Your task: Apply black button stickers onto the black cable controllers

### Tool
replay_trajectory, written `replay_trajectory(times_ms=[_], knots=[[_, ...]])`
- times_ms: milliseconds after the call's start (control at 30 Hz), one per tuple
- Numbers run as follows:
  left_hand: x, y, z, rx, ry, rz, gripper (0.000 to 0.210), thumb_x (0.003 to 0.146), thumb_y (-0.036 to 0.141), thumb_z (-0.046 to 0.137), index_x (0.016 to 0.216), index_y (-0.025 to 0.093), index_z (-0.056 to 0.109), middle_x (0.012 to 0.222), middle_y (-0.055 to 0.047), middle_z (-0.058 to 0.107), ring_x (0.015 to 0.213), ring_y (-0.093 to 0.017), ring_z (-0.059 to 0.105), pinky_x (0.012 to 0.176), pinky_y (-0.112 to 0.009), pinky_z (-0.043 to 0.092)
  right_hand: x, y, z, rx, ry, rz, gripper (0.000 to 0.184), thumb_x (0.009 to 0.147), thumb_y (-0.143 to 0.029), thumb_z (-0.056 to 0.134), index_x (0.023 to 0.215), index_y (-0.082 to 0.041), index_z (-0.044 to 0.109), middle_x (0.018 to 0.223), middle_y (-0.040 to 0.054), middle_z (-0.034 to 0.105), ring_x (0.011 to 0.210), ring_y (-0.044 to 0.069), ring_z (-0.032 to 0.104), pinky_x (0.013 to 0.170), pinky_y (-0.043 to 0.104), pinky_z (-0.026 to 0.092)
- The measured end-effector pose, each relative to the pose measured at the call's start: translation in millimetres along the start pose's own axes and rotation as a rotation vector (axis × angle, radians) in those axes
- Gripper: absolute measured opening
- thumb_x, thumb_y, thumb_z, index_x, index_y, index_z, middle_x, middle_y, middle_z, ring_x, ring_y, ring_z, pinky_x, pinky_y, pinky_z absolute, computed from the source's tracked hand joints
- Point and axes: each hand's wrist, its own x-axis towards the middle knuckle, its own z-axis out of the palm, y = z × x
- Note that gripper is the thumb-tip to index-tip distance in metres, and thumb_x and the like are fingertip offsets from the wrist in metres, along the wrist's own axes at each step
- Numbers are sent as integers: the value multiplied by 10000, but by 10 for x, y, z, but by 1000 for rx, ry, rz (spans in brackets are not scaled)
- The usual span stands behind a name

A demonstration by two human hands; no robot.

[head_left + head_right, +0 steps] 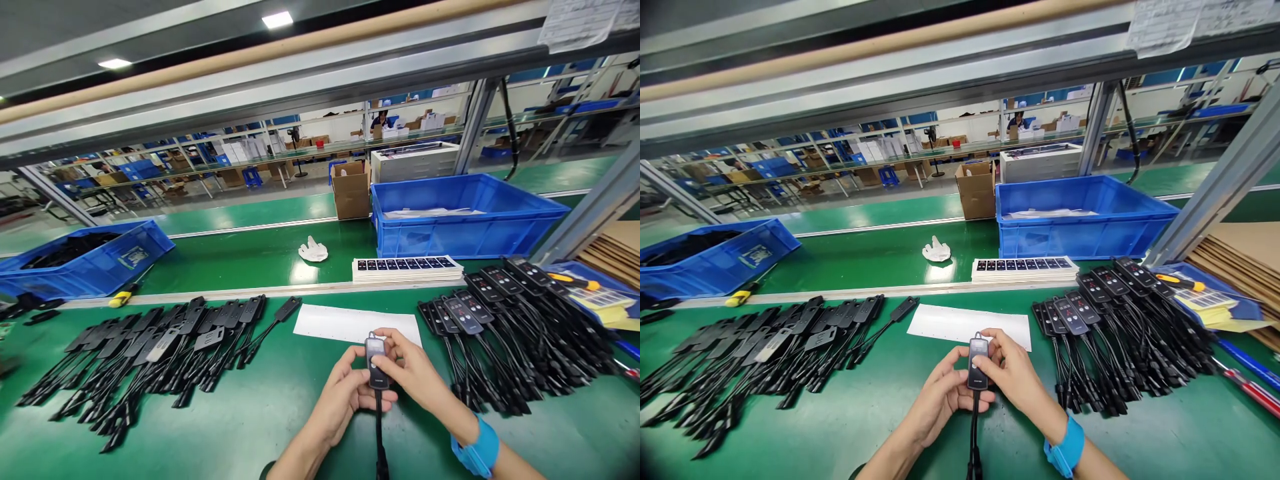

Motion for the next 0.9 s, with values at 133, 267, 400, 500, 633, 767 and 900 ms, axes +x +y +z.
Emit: replay_trajectory(times_ms=[133,267,400,500,633,767,900], knots=[[34,27,-41,-35,2,21,264,829,366,542,996,168,489,833,-90,711,693,-215,701,606,-295,536,-70,-9,113,36,-79,10,697,695,-220,694,1334,-255,417,976,26,628,701,175,600,599,290,518],[72,10,-51,-3,44,38,306,845,398,544,1045,174,483,828,-78,707,691,-194,698,559,-237,510,-98,-11,128,62,-139,19,919,670,-220,722,1462,-261,256,1154,68,615,839,217,624,695,330,543],[92,-46,-28,121,94,78,412,828,464,576,1087,173,440,813,-70,703,647,-187,692,570,-256,530,-71,28,128,42,-71,-67,537,906,-317,442,1430,-222,369,1195,92,633,1031,237,611,885,392,497],[103,-112,-32,208,102,115,429,818,513,571,1040,181,413,716,-39,686,576,-179,679,528,-252,525,-60,59,150,-12,-11,-125,480,919,-305,419,1390,-217,437,1275,92,600,1140,245,567,970,410,451],[121,-164,-48,233,121,130,424,800,540,586,964,191,410,629,-4,656,500,-156,642,499,-247,508,-92,73,207,-112,41,-180,466,932,-284,387,1389,-213,435,1284,99,592,1150,248,567,976,406,459],[118,-129,-29,34,125,147,491,817,507,591,1159,200,417,830,-46,696,661,-160,669,645,-280,525,-147,52,257,-334,113,-298,592,895,-290,505,1453,-258,310,1290,95,564,1169,280,535,964,420,478],[124,-132,-64,-108,-16,134,743,844,598,488,1417,226,194,985,-114,691,899,-236,666,835,-401,490,-91,-20,97,-602,191,-390,576,900,-224,478,1446,-240,299,1268,120,550,1138,299,538,932,438,496]])
